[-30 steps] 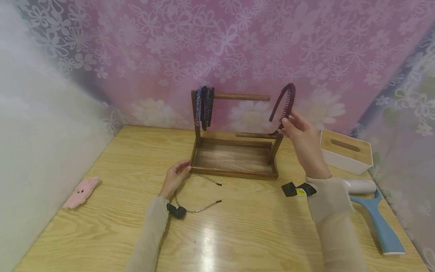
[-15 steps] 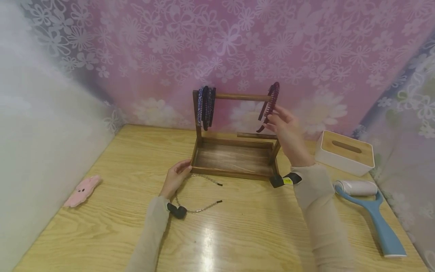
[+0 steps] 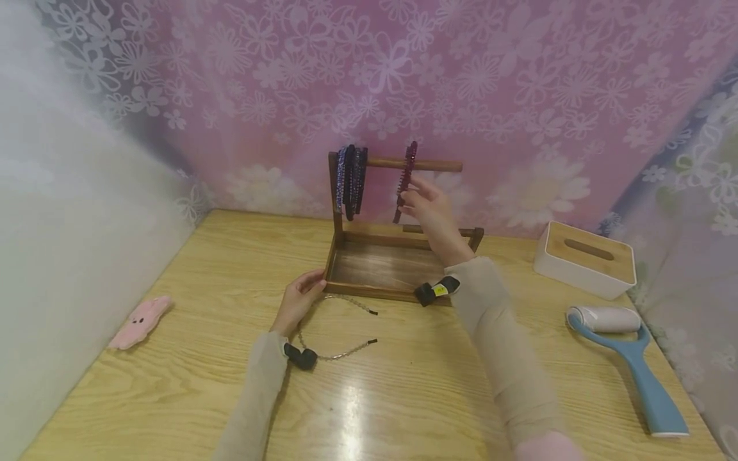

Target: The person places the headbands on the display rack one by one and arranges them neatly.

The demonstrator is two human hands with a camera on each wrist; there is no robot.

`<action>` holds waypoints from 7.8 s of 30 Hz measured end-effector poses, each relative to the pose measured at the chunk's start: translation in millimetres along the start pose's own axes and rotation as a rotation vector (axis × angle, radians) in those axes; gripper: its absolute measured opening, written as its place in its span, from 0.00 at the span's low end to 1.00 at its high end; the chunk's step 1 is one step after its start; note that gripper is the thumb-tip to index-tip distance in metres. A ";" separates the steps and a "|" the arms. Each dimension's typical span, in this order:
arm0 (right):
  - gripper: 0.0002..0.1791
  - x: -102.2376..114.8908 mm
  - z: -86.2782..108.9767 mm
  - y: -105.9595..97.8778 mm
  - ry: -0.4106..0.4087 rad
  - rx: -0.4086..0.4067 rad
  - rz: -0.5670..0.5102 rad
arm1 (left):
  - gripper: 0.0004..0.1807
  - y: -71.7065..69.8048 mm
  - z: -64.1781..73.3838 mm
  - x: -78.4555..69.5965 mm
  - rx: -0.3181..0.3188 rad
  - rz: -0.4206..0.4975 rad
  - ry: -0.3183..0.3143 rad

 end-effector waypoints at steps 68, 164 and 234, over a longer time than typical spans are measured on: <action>0.15 -202.1 93.3 58.7 0.152 0.498 0.472 | 0.21 0.0 -1.1 1.2 -0.015 -0.047 -0.011; 0.11 25.0 82.0 -120.3 -0.432 -0.076 0.196 | 0.22 -0.5 1.3 0.5 0.016 -0.029 0.004; 0.25 -81.8 20.9 -21.0 -0.051 0.015 0.200 | 0.20 -5.0 -2.2 0.7 -0.017 -0.040 0.004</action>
Point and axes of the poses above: each hand's wrist, its own z-axis away from the middle knuckle, its own y-axis out of the palm, x = y × z, the point moved 7 cm from there along -z, towards the middle knuckle, and after that the axes turned 14 degrees about -z, right-handed, at the moved point
